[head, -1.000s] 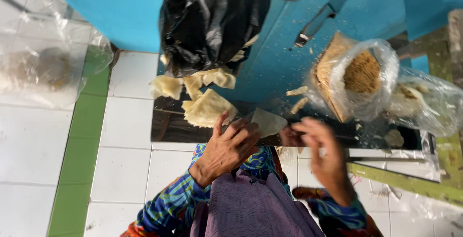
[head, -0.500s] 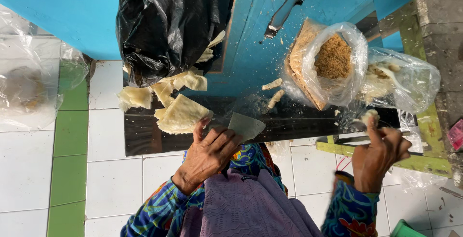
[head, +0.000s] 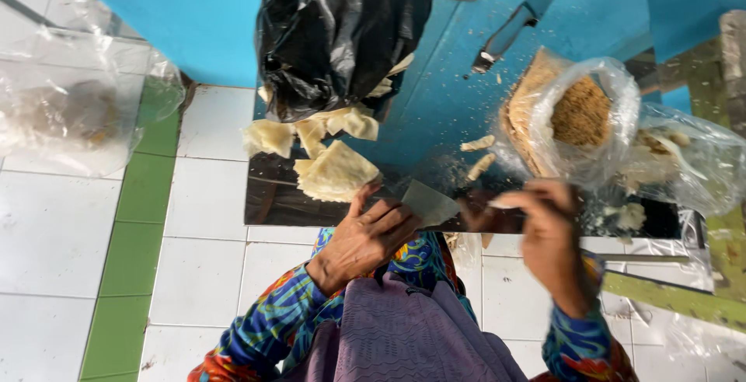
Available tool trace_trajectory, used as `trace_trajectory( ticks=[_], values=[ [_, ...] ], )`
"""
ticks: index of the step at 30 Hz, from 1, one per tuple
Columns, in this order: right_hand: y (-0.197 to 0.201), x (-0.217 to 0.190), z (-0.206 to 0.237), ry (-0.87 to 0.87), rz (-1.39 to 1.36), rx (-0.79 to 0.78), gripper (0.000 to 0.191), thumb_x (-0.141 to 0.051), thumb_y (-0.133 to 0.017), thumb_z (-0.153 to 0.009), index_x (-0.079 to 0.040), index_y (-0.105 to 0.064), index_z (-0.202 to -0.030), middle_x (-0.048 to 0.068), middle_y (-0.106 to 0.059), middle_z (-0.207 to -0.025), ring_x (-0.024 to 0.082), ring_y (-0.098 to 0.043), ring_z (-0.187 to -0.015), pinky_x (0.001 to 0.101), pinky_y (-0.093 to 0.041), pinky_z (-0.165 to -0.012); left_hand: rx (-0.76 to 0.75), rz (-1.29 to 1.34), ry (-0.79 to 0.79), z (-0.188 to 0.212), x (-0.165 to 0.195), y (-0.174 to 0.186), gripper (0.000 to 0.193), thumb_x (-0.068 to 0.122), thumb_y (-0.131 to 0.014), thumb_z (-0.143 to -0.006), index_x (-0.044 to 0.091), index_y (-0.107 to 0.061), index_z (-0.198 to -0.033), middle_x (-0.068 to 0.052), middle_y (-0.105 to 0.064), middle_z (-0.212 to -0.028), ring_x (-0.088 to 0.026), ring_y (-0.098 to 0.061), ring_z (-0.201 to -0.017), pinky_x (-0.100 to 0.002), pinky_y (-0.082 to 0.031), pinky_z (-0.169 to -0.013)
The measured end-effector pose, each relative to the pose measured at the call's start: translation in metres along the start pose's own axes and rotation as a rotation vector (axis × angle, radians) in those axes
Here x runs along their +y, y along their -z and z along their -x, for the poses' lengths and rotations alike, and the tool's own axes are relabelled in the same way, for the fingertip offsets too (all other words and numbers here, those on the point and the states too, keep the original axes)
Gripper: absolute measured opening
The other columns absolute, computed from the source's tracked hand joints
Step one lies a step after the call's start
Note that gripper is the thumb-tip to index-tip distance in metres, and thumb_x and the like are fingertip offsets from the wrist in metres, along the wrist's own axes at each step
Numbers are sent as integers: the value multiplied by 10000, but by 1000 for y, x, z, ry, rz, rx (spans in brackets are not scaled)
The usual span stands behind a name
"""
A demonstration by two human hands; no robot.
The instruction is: The person sits at a low metal table folding small square dough pieces around a brown filling taken from a plastic bag, pinching each piece closed and placing the folded pieces in a row on the table, repeating this for many pieces.
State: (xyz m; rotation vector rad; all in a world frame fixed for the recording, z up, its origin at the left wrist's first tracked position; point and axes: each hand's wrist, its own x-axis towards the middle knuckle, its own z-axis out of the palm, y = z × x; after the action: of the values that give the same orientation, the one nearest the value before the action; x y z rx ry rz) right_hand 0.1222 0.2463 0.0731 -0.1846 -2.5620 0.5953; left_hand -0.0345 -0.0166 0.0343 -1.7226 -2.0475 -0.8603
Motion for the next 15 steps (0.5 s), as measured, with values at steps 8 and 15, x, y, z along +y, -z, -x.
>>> trace_trajectory(
  ticks=[8,15],
  values=[
    [-48,-51,-45,520,538,-312,571,-73,-603,-843,-222,-631,-1394,51,-559,-1169,243,-513,-1115,436,-395,-970,51,47,22,4,-3,4,239,221,-794,-876,103,-762,-1080,-13,-647,-1080,-201,-626,-1079,-494,-442,-1149],
    [-48,-49,-56,834,968,-362,476,-155,-606,-902,-43,-603,-1364,31,-571,-1230,195,-516,-1175,380,-369,-1048,50,114,30,4,-4,10,236,196,-781,-910,63,-747,-1102,-42,-652,-1110,-237,-620,-1107,-441,-468,-1118]
  ],
)
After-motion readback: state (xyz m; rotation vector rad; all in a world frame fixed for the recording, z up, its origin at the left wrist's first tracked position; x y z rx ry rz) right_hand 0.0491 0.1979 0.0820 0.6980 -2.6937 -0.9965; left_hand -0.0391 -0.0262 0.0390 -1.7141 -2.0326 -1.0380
